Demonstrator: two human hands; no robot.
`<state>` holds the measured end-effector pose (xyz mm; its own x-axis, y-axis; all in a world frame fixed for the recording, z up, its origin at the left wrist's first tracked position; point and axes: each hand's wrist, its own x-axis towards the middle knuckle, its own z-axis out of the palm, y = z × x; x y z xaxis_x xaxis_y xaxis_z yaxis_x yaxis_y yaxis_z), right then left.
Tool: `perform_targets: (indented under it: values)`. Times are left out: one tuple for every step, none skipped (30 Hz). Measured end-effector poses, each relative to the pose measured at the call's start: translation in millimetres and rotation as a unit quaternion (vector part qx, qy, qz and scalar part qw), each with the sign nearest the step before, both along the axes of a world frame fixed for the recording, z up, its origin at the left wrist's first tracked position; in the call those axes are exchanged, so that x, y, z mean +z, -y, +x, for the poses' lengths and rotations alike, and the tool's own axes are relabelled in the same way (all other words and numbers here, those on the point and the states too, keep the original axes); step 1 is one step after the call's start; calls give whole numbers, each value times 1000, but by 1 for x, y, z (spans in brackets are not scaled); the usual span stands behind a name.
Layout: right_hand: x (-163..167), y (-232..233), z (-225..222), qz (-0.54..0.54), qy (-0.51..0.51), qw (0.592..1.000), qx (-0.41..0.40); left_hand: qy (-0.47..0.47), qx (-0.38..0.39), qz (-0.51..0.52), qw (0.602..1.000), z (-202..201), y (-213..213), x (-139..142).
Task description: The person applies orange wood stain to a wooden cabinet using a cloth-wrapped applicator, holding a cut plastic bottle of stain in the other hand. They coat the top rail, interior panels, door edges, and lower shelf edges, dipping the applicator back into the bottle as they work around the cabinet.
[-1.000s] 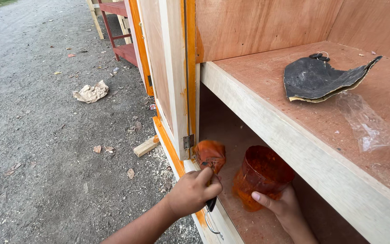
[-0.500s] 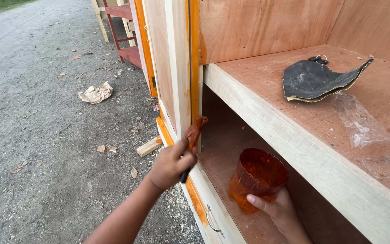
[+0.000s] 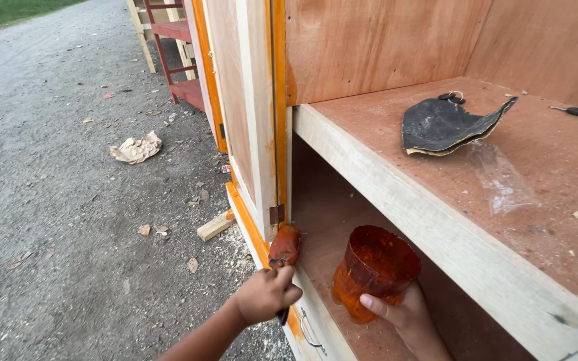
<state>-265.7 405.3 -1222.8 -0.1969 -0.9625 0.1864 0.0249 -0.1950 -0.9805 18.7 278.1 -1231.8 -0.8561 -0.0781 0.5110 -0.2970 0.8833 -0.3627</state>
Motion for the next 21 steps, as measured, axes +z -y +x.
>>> perform_targets:
  values:
    - [0,0,0,-8,-7,1000,0,-21,6,15,1000,2,3,0]
    - [1,0,0,-13,-13,1000,1,-41,12,33,999,3,6,0]
    - [1,0,1,-15,-18,1000,4,-56,8,51,997,5,8,1]
    - [1,-1,2,-13,-14,1000,10,-70,5,69,995,6,10,1]
    - [0,-1,4,-15,-8,1000,17,-83,3,84,993,8,12,2]
    - [0,0,5,-19,-4,1000,22,-72,-1,76,995,9,12,3]
    - [0,0,7,-23,-5,999,23,-63,-5,67,996,8,8,1]
    - [0,1,9,-28,-6,999,26,-54,-8,59,997,8,6,0]
    - [-1,1,11,-31,-7,999,28,-46,-7,58,997,7,7,2]
    - [-1,0,13,-23,-6,999,28,-39,-6,59,998,6,6,2]
    - [-1,0,15,-14,-6,999,29,-32,-4,61,998,7,6,2]
    - [0,0,16,-6,-5,999,32,-48,15,80,996,8,7,3]
    - [0,1,18,-1,-14,1000,27,-62,34,98,993,8,9,3]
    - [0,2,19,3,-23,999,22,-77,53,115,989,8,11,4]
    - [0,3,20,6,-32,999,17,-73,44,100,991,9,12,4]
    - [0,4,22,14,-31,999,21,-68,35,85,993,9,13,5]
    - [0,5,23,22,-31,999,24,-64,26,70,995,10,14,7]
    - [0,5,24,31,-31,999,27,-63,28,67,995,11,14,10]
    - [0,6,25,22,-40,999,27,-61,30,65,996,11,13,14]
    - [0,7,27,11,-50,998,27,-60,31,63,996,11,11,19]
    - [0,9,28,1,-59,998,26,-87,54,75,992,12,9,25]
